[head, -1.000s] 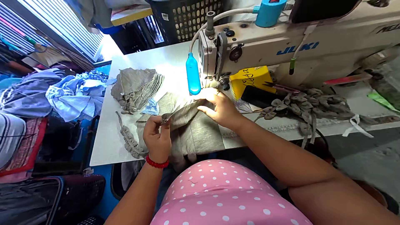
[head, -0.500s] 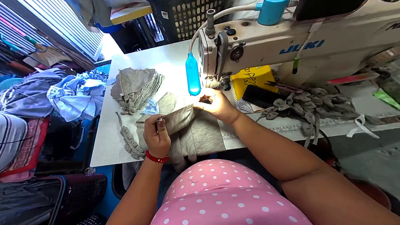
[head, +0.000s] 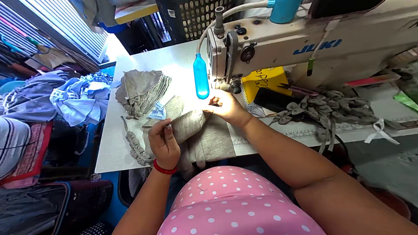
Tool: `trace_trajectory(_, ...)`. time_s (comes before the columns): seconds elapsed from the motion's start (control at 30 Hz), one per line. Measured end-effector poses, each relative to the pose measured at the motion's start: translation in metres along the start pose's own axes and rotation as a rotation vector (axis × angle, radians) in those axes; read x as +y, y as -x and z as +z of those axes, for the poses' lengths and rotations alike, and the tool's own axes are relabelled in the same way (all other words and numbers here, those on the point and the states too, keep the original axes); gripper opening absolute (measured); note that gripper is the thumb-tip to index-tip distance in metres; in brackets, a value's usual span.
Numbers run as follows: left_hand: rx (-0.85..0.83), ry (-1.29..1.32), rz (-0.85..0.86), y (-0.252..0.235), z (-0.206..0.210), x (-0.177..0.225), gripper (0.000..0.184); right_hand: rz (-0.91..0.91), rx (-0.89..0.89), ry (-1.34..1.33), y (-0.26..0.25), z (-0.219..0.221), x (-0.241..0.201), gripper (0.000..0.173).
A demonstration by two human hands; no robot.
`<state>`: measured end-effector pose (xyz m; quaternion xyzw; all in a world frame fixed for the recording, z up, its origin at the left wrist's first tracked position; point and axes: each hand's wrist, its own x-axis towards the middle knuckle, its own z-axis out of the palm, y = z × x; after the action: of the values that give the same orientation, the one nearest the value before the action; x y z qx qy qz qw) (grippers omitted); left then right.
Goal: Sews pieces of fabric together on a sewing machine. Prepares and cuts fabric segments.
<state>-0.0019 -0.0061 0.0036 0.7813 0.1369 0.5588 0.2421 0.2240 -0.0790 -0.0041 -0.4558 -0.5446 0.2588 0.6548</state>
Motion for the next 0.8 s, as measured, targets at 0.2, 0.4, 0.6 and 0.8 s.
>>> trace_trajectory(0.2, 0.029, -0.001, -0.016, 0.000, 0.000, -0.002, 0.026, 0.053, -0.026, 0.135, 0.002, -0.001, -0.004, 0.022)
trace_trajectory(0.4, 0.037, 0.085, -0.197, -0.001, -0.005, -0.003, 0.027, 0.053, -0.012, 0.246, 0.001, 0.002, -0.009, 0.010)
trace_trajectory(0.6, -0.319, -0.498, -0.219, -0.038, -0.014, 0.017, 0.054, 0.049, -0.002, 0.284, 0.003, 0.000, -0.013, 0.010)
trace_trajectory(0.8, -0.562, -0.639, -0.089, -0.031, 0.046, 0.029, 0.039, -0.041, 0.028, 0.314, 0.014, -0.002, -0.019, 0.006)
